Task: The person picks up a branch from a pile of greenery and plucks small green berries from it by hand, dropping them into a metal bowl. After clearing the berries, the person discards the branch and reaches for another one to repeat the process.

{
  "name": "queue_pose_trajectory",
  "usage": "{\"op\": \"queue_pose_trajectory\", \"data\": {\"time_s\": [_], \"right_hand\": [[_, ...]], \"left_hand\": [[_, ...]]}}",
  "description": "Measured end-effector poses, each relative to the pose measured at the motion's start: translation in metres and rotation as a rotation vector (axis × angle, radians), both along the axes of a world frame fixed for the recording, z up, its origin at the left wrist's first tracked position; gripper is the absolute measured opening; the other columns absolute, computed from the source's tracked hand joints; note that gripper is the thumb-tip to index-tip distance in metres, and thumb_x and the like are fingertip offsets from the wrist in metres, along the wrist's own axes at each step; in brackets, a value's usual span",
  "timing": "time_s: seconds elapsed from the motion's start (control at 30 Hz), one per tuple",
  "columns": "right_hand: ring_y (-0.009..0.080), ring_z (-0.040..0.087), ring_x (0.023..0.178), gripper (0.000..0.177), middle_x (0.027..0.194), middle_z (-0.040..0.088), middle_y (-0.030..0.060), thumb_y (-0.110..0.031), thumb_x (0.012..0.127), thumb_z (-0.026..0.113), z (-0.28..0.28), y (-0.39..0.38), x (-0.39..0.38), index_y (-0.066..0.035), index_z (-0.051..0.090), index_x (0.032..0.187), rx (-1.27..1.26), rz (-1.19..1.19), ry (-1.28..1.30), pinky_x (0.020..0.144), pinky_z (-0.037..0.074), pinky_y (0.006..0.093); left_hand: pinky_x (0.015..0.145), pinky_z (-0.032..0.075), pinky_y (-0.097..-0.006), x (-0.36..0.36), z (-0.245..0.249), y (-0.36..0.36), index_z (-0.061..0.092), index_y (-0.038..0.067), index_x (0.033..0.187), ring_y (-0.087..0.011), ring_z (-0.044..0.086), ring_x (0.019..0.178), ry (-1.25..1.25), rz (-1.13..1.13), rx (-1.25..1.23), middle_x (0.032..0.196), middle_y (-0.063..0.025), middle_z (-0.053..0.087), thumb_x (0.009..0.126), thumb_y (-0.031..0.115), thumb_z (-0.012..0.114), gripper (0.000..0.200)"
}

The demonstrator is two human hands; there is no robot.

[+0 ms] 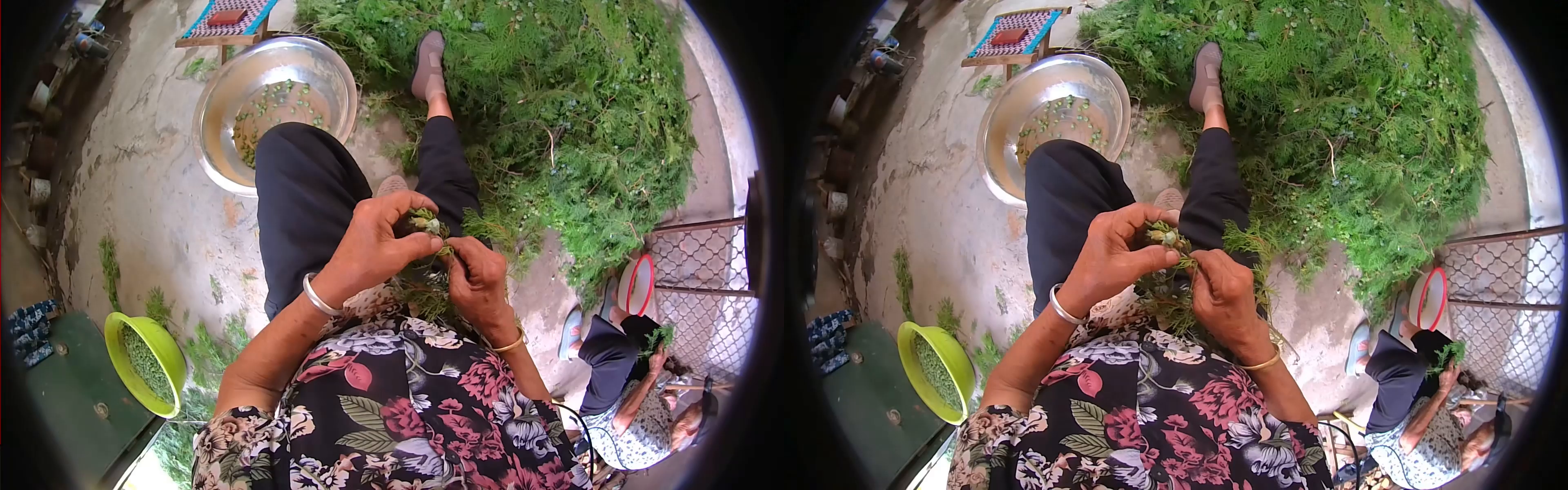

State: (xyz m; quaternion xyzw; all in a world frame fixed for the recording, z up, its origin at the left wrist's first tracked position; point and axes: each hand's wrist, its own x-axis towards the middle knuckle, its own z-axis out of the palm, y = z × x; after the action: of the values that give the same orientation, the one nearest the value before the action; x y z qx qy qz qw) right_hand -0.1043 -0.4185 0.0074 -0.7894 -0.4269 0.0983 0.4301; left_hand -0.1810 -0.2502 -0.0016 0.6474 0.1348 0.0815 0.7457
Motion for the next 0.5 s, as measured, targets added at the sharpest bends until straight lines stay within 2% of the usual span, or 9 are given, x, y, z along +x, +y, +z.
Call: {"op": "queue_pose_trajectory", "data": {"time_s": [0.13,0.2,0.23,0.33,0.43,0.5], "right_hand": [[0.0336,0.059,0.063,0.018,0.074,0.059,0.0166,0.011,0.073,0.056,0.001,0.001,0.000,0.003,0.059,0.089,-0.007,0.027,-0.011,0.054,0.045,0.0374],[0.0323,0.060,0.062,0.018,0.074,0.060,0.0158,0.010,0.073,0.057,0.002,0.000,0.000,0.003,0.059,0.090,-0.012,0.050,-0.015,0.054,0.045,0.0366],[0.0323,0.060,0.062,0.018,0.074,0.060,0.0158,0.010,0.073,0.057,0.004,-0.001,0.001,0.003,0.059,0.090,-0.015,0.049,-0.015,0.054,0.045,0.0366],[0.0304,0.061,0.063,0.019,0.073,0.060,0.0149,0.009,0.074,0.059,0.014,-0.004,0.002,0.002,0.060,0.091,0.012,0.107,0.047,0.054,0.046,0.0349],[0.0292,0.061,0.063,0.019,0.074,0.061,0.0142,0.007,0.075,0.061,0.021,-0.006,0.001,0.001,0.061,0.093,0.015,0.153,0.067,0.054,0.046,0.0337],[0.0292,0.062,0.063,0.017,0.074,0.061,0.0138,0.006,0.076,0.062,0.023,-0.006,-0.001,0.001,0.061,0.093,0.006,0.152,0.084,0.054,0.047,0.0335]], "left_hand": [[0.055,0.041,-0.0181,0.000,0.013,0.000,0.064,-0.003,0.096,0.0000,0.049,0.064,0.026,0.006,0.108,0.074,0.0037,0.061,0.074,0.000,0.072,0.024],[0.051,0.037,-0.0176,-0.001,0.009,0.003,0.067,-0.003,0.086,0.0001,0.047,0.060,-0.062,0.032,0.252,0.067,0.0044,0.058,0.075,0.000,0.069,0.013],[0.051,0.037,-0.0176,-0.002,0.011,0.006,0.067,-0.003,0.086,0.0001,0.047,0.060,-0.062,0.032,0.249,0.067,0.0044,0.058,0.075,0.000,0.069,0.013],[0.047,0.033,-0.0176,-0.008,0.021,0.018,0.068,-0.004,0.085,0.0003,0.045,0.053,0.087,-0.044,-0.061,0.062,0.0026,0.060,0.073,-0.001,0.068,0.012],[0.047,0.034,-0.0187,-0.011,0.021,0.023,0.069,-0.004,0.086,-0.0002,0.046,0.055,0.102,-0.060,-0.183,0.063,0.0012,0.061,0.074,-0.001,0.069,0.013],[0.048,0.035,-0.0195,-0.011,0.023,0.025,0.069,-0.004,0.086,-0.0008,0.047,0.056,0.122,-0.077,-0.160,0.064,0.0009,0.061,0.074,0.000,0.069,0.013]]}}
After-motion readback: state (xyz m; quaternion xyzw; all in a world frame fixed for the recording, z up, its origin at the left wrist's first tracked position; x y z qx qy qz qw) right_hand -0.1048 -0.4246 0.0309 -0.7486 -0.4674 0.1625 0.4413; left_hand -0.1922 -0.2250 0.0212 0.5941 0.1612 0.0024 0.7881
